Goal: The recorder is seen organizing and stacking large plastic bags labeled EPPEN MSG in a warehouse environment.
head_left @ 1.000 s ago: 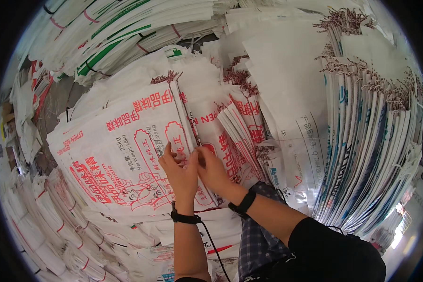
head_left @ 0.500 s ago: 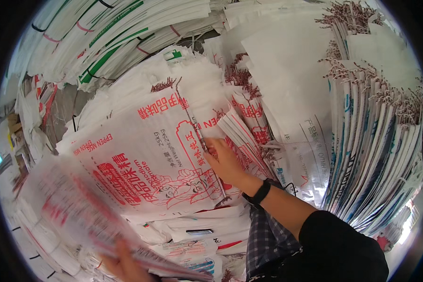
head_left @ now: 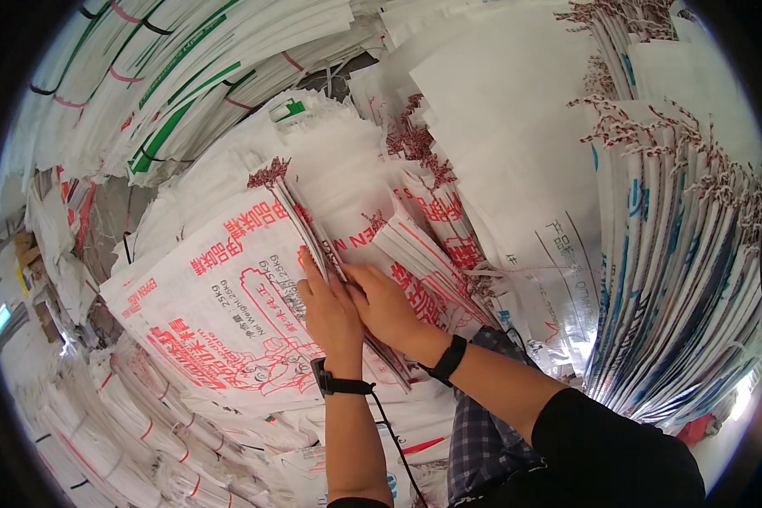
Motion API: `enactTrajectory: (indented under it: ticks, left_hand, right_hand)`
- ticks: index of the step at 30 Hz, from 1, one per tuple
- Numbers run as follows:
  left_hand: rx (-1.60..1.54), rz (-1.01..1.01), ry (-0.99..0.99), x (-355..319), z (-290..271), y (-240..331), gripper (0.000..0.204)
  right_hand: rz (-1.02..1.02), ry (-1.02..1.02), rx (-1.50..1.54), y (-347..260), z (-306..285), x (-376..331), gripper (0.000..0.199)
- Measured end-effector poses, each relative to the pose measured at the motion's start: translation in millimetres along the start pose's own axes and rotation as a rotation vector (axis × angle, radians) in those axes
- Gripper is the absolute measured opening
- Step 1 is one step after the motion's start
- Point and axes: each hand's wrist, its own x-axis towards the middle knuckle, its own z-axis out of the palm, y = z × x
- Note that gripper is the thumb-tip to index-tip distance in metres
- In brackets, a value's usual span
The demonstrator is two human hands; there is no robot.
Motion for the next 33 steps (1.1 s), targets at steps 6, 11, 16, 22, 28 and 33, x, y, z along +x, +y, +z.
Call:
enactTrajectory:
  ticks: [6, 11, 16, 22, 28, 33]
  left_hand:
    - [-0.007, 0.029, -0.003, 3, -2, 7, 0.062]
    - [-0.142, 0.037, 0.08, 3, -5, 8, 0.06]
    - [-0.302, -0.158, 0.105, -5, -54, -43, 0.045]
    - [-0.522, -0.099, 0.287, -55, -174, 19, 0.043]
    - [0.156, -0.035, 0.041, 6, -24, 5, 0.067]
    - [0.004, -0.068, 0.044, 3, -3, -3, 0.065]
  right_hand:
    - [0.004, -0.078, 0.209, 8, -6, 2, 0.025]
    - [0.209, -0.276, 0.455, 18, -7, -1, 0.027]
    - [0.334, -0.472, 0.7, -3, -8, -4, 0.04]
    - [0.151, -0.002, 0.061, 15, 1, 1, 0.053]
    - [0.072, -0.063, -0.003, 7, 13, -7, 0.05]
    - [0.041, 0.016, -0.037, 7, 14, -21, 0.044]
